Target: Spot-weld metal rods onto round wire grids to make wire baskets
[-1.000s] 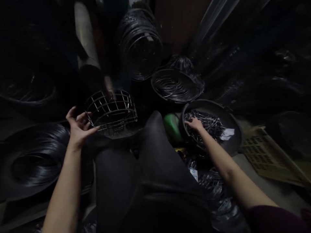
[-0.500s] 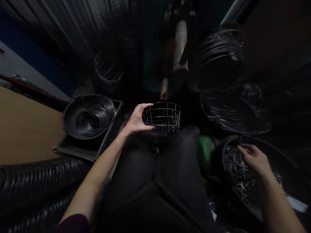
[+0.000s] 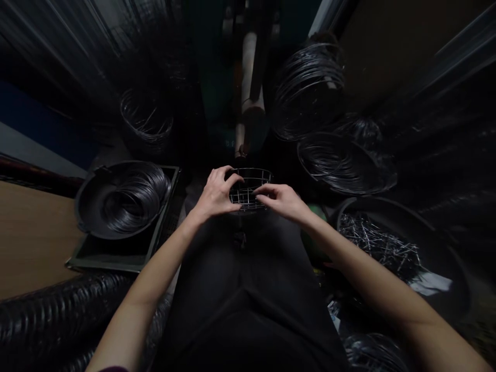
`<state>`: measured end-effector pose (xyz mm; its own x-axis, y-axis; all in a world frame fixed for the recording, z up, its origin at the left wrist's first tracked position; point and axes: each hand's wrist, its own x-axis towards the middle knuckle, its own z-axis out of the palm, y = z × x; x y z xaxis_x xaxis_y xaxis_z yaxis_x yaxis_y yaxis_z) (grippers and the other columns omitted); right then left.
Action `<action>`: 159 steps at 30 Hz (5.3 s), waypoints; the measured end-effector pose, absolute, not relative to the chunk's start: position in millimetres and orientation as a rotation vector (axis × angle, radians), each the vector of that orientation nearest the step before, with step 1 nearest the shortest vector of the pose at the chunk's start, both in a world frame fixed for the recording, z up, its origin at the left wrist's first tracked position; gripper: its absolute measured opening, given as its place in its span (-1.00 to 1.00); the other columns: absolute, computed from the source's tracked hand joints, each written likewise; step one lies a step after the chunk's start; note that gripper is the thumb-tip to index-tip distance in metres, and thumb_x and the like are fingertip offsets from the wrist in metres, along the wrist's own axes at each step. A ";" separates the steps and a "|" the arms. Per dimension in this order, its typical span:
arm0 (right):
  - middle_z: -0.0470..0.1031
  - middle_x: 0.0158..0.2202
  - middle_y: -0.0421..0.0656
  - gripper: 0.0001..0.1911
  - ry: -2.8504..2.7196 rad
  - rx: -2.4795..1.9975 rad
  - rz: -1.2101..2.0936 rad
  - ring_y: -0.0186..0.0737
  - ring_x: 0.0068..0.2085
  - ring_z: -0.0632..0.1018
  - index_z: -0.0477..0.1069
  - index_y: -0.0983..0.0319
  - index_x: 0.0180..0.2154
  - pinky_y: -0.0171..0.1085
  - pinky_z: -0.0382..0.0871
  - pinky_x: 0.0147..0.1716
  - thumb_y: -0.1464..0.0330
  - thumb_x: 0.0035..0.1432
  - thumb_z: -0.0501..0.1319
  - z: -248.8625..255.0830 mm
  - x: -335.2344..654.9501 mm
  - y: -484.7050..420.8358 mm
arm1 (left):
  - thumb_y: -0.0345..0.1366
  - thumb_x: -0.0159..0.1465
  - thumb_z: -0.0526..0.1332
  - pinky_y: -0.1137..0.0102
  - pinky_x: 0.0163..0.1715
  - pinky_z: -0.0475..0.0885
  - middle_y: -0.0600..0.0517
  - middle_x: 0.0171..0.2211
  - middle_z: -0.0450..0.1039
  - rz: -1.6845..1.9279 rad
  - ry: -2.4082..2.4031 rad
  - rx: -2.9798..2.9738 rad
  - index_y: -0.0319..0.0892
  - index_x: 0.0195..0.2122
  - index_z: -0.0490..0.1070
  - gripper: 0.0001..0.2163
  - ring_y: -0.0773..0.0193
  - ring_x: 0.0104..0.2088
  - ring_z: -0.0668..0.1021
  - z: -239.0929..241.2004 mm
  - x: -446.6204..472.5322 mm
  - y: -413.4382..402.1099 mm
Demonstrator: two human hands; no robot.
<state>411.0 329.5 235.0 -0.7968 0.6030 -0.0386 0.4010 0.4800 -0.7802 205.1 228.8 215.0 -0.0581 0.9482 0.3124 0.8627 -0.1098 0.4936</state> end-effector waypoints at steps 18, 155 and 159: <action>0.53 0.06 -0.18 -0.59 -2.919 -0.456 -0.309 -0.29 -0.40 0.62 0.46 0.12 0.13 -0.33 0.31 -0.50 0.43 0.35 0.02 239.2 390.7 332.7 | -0.26 -0.06 0.47 0.02 0.24 0.30 -0.13 0.14 0.23 1.114 1.969 1.805 -0.11 0.02 0.40 -0.42 -0.08 0.21 0.33 218.1 188.8 244.0; 0.48 -0.29 -0.12 -0.90 -2.474 -0.882 0.283 -0.19 -0.29 0.49 0.52 0.19 -0.27 -0.27 0.30 -0.31 0.32 0.15 0.29 249.6 347.6 404.9 | -0.21 -0.13 0.53 0.13 0.21 0.32 -0.13 0.08 0.38 1.175 1.774 1.954 -0.23 0.14 0.34 -0.22 -0.01 0.13 0.42 229.4 121.7 326.1; 0.53 -0.26 -0.08 -0.82 -2.458 -0.843 0.249 -0.16 -0.26 0.51 0.52 0.21 -0.18 -0.24 0.34 -0.24 0.34 0.20 0.20 263.3 348.4 428.4 | -0.09 -0.19 0.56 0.05 0.22 0.29 -0.18 0.19 0.28 1.222 1.663 1.820 -0.10 0.30 0.18 0.00 -0.10 0.20 0.37 224.2 114.8 324.1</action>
<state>348.4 428.4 263.3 -0.6679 0.6146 0.4197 0.5178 0.7888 -0.3312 114.8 324.1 224.2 -0.0827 0.9383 0.3359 0.6006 -0.2220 0.7681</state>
